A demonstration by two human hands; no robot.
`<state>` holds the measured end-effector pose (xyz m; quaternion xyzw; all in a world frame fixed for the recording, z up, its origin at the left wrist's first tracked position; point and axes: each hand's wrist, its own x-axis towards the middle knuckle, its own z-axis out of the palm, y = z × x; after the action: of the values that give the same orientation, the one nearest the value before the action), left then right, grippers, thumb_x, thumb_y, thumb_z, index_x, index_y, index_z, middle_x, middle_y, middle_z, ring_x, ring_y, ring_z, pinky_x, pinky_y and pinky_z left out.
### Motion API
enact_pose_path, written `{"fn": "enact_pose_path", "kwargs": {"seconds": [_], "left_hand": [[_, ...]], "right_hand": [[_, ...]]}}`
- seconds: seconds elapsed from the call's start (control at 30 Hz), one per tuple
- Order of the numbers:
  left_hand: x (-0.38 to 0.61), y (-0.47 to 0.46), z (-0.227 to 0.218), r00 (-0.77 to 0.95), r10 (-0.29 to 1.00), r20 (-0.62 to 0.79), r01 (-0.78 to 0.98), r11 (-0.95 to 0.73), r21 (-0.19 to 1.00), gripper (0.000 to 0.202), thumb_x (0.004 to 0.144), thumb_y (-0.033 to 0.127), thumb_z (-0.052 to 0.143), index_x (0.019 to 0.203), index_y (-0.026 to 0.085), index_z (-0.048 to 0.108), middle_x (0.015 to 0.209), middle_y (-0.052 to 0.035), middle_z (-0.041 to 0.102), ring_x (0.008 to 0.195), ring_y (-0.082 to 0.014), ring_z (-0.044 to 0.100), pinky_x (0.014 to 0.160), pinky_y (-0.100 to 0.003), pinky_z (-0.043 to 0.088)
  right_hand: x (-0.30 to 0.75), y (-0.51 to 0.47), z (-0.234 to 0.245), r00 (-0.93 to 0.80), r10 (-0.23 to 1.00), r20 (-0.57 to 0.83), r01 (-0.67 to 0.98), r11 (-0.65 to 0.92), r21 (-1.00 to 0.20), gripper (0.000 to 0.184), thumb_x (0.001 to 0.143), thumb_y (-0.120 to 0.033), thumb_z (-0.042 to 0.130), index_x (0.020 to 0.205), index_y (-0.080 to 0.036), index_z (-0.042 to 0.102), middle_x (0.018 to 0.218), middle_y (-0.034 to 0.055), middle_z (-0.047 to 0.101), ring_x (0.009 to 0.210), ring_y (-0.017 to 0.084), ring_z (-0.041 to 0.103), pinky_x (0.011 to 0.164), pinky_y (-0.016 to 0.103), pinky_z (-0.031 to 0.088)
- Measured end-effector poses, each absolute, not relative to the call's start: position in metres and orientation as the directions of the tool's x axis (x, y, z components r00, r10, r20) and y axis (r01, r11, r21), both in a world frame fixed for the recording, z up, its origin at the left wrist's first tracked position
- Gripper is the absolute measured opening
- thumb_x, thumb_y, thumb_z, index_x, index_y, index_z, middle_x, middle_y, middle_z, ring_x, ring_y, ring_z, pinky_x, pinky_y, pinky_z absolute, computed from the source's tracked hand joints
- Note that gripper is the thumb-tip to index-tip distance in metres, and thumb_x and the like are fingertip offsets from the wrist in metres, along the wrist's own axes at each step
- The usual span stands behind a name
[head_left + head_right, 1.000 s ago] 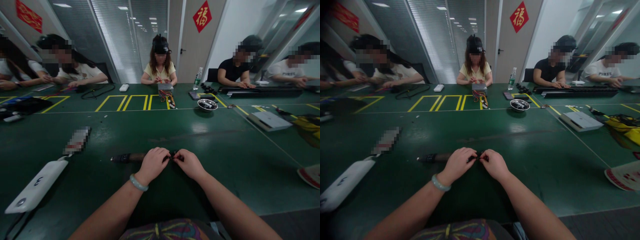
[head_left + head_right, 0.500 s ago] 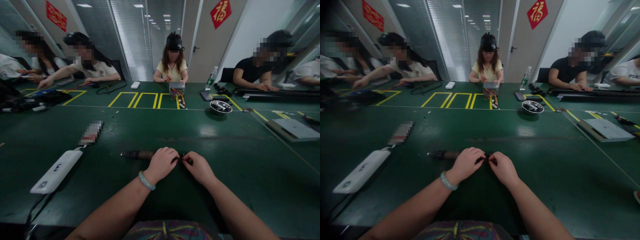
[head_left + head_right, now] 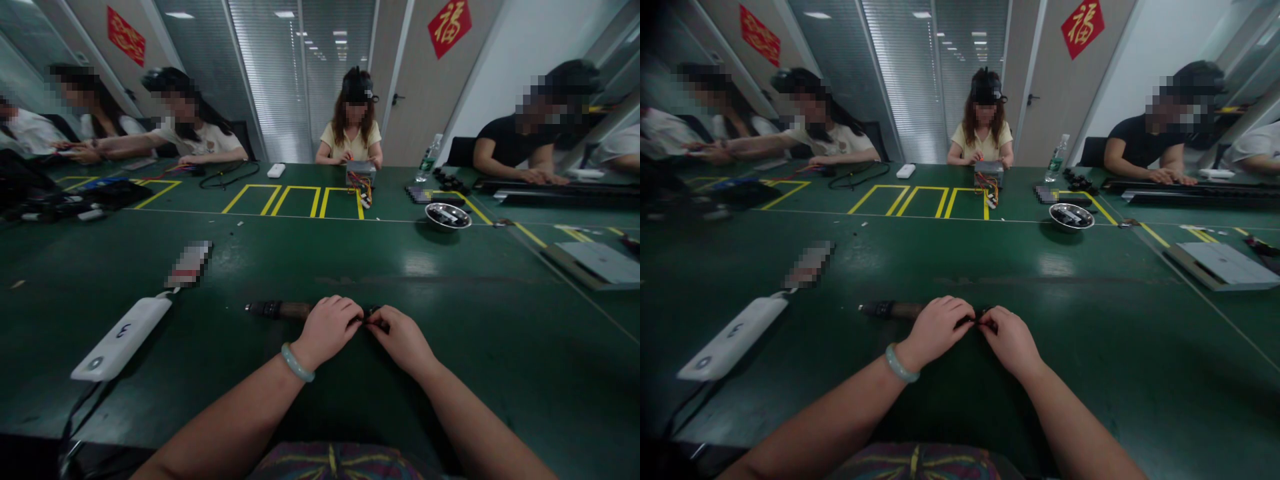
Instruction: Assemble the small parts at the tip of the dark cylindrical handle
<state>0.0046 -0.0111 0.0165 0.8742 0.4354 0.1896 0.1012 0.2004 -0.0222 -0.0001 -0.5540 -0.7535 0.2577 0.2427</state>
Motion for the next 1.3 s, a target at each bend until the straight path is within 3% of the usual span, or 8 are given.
{"fn": "enact_pose_path", "kwargs": {"seconds": [0.3, 0.5, 0.73, 1.3], "left_hand": [[0.0045, -0.0106, 0.0155, 0.564, 0.789, 0.244, 0.72, -0.615, 0.322, 0.009, 0.087, 0.023, 0.058, 0.096, 0.023, 0.058, 0.102, -0.0006, 0.06, 0.096, -0.0191, 0.052, 0.083, -0.034, 0.039], [0.0063, -0.0113, 0.0133, 0.527, 0.806, 0.269, 0.746, -0.59, 0.309, 0.025, 0.085, 0.02, 0.059, 0.11, 0.023, 0.054, 0.108, -0.0012, 0.059, 0.101, -0.0196, 0.051, 0.087, -0.035, 0.039], [0.0074, -0.0105, 0.0115, 0.526, 0.807, 0.268, 0.756, -0.588, 0.288, 0.014, 0.086, 0.018, 0.057, 0.099, 0.022, 0.056, 0.101, -0.0008, 0.06, 0.097, -0.0189, 0.053, 0.083, -0.034, 0.04], [0.004, -0.0101, 0.01, 0.565, 0.775, 0.283, 0.717, -0.631, 0.296, 0.014, 0.083, 0.019, 0.058, 0.097, 0.022, 0.058, 0.097, -0.001, 0.062, 0.093, -0.019, 0.054, 0.082, -0.034, 0.041]], "right_hand": [[0.2017, -0.0204, -0.0041, -0.273, 0.958, 0.086, 0.715, 0.262, -0.649, 0.006, 0.082, -0.023, 0.057, 0.084, -0.022, 0.063, 0.084, 0.0002, 0.061, 0.074, 0.015, 0.057, 0.068, 0.027, 0.042], [0.2016, -0.0188, -0.0067, -0.256, 0.962, 0.099, 0.716, 0.257, -0.649, 0.005, 0.081, -0.022, 0.057, 0.082, -0.022, 0.062, 0.083, -0.0002, 0.061, 0.075, 0.015, 0.057, 0.067, 0.026, 0.042], [0.1989, -0.0202, -0.0035, -0.235, 0.964, 0.121, 0.746, 0.259, -0.614, 0.007, 0.081, -0.019, 0.056, 0.082, -0.021, 0.062, 0.082, 0.0006, 0.061, 0.075, 0.015, 0.057, 0.068, 0.026, 0.042], [0.1943, -0.0277, -0.0031, -0.208, 0.968, 0.14, 0.744, 0.249, -0.62, 0.006, 0.08, -0.02, 0.059, 0.083, -0.021, 0.064, 0.085, 0.0012, 0.062, 0.077, 0.015, 0.058, 0.07, 0.027, 0.043]]}}
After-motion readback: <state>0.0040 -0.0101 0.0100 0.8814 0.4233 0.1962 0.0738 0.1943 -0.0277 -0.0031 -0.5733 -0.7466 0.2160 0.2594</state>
